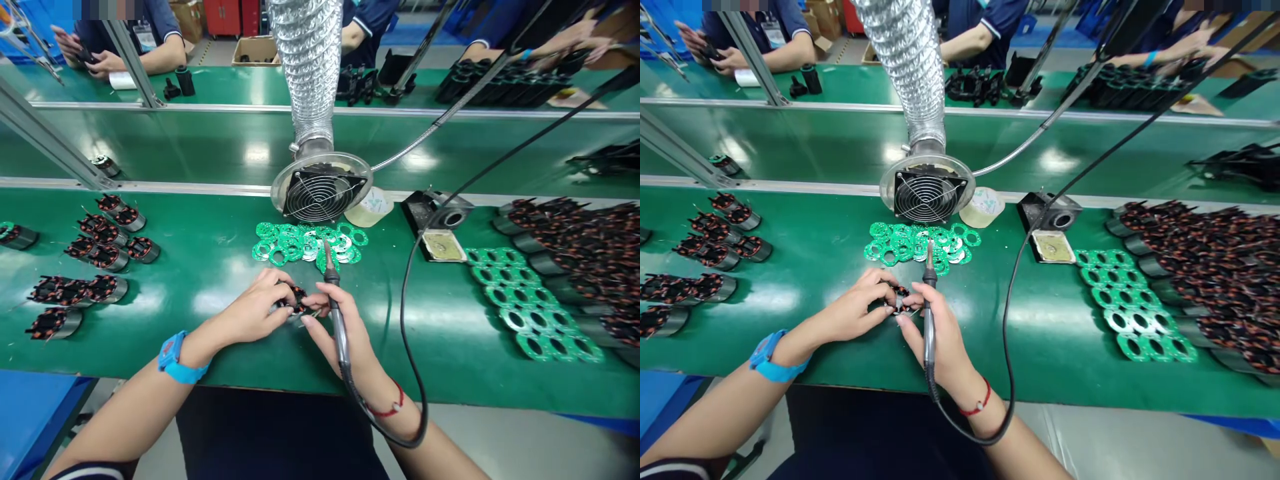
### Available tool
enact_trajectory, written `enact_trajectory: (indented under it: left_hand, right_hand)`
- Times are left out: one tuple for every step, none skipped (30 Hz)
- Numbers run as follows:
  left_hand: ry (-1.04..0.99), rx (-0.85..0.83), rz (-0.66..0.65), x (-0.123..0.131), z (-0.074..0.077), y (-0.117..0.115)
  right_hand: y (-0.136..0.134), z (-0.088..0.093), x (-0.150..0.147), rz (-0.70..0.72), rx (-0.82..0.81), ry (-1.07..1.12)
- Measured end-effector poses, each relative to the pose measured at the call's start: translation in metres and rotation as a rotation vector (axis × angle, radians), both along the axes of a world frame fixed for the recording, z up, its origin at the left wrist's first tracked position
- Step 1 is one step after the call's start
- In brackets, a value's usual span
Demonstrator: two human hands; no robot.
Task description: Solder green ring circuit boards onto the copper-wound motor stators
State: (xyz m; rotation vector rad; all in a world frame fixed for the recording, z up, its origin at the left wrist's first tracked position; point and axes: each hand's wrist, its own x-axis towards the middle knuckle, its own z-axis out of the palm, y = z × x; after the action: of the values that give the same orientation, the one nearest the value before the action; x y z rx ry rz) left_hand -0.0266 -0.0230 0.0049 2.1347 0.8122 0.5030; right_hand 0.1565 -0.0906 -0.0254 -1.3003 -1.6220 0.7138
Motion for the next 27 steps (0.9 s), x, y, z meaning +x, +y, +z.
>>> enact_trajectory:
  left_hand:
    - [-0.013, -0.001, 0.030, 0.001, -0.001, 0.000]
    - [-0.029, -0.004, 0.064, 0.001, -0.002, 0.000]
    - [-0.036, -0.009, 0.104, 0.001, -0.002, 0.001]
    - [-0.027, -0.017, 0.147, 0.000, -0.003, 0.003]
    - [0.002, -0.024, 0.191, -0.001, -0.003, 0.005]
    - [0.051, -0.026, 0.229, -0.002, -0.004, 0.007]
    - [0.112, -0.020, 0.258, -0.004, -0.005, 0.009]
    - [0.176, -0.007, 0.273, -0.006, -0.006, 0.011]
    - [0.233, 0.009, 0.269, -0.007, -0.006, 0.012]
    - [0.275, 0.023, 0.238, -0.009, -0.006, 0.013]
    - [0.303, 0.029, 0.185, -0.010, -0.005, 0.014]
    - [0.316, 0.023, 0.117, -0.012, -0.004, 0.013]
    - [0.316, 0.009, 0.046, -0.013, -0.002, 0.013]
    - [0.305, -0.010, -0.018, -0.015, 0.001, 0.013]
    - [0.286, -0.035, -0.077, -0.016, 0.004, 0.013]
    - [0.259, -0.071, -0.132, -0.018, 0.006, 0.013]
    - [0.227, -0.116, -0.183, -0.019, 0.009, 0.013]
    - [0.192, -0.167, -0.219, -0.019, 0.010, 0.013]
    - [0.157, -0.213, -0.223, -0.019, 0.010, 0.013]
    - [0.127, -0.240, -0.187, -0.018, 0.008, 0.012]
    - [0.102, -0.235, -0.122, -0.016, 0.006, 0.012]
    - [0.083, -0.197, -0.047, -0.014, 0.002, 0.011]
    - [0.071, -0.138, 0.019, -0.011, -0.002, 0.009]
    - [0.065, -0.072, 0.057, -0.008, -0.005, 0.008]
    - [0.064, -0.017, 0.062, -0.006, -0.009, 0.007]
    - [0.067, 0.018, 0.049, -0.003, -0.012, 0.006]
    - [0.073, 0.034, 0.037, -0.002, -0.014, 0.005]
  right_hand:
    - [-0.001, 0.001, 0.000, -0.021, 0.009, -0.045]
    - [-0.002, 0.002, -0.001, -0.045, 0.013, -0.089]
    - [-0.003, 0.004, -0.002, -0.068, 0.009, -0.129]
    - [-0.003, 0.007, -0.003, -0.088, 0.004, -0.165]
    - [-0.002, 0.009, -0.004, -0.101, 0.001, -0.202]
    - [-0.002, 0.012, -0.005, -0.110, 0.003, -0.243]
    - [-0.001, 0.014, -0.007, -0.114, 0.009, -0.289]
    - [-0.001, 0.016, -0.008, -0.114, 0.015, -0.340]
    - [0.000, 0.017, -0.009, -0.111, 0.016, -0.395]
    - [0.000, 0.019, -0.010, -0.105, 0.011, -0.452]
    - [-0.001, 0.019, -0.011, -0.100, -0.004, -0.502]
    - [-0.001, 0.019, -0.010, -0.099, -0.029, -0.539]
    - [-0.002, 0.019, -0.008, -0.093, -0.060, -0.560]
    - [-0.002, 0.019, -0.005, -0.084, -0.097, -0.559]
    - [-0.003, 0.019, -0.002, -0.069, -0.140, -0.538]
    - [-0.003, 0.020, 0.003, -0.048, -0.185, -0.503]
    - [-0.003, 0.020, 0.007, -0.024, -0.227, -0.465]
    - [-0.002, 0.021, 0.012, -0.001, -0.256, -0.432]
    - [0.000, 0.022, 0.016, 0.013, -0.269, -0.410]
    - [0.002, 0.024, 0.019, 0.017, -0.263, -0.397]
    - [0.004, 0.025, 0.021, 0.019, -0.244, -0.390]
    - [0.007, 0.026, 0.021, 0.020, -0.217, -0.383]
    - [0.011, 0.026, 0.020, 0.021, -0.189, -0.379]
    - [0.014, 0.027, 0.018, 0.024, -0.158, -0.382]
    - [0.018, 0.027, 0.015, 0.029, -0.124, -0.400]
    - [0.022, 0.028, 0.011, 0.031, -0.084, -0.437]
    - [0.025, 0.028, 0.007, 0.035, -0.039, -0.491]
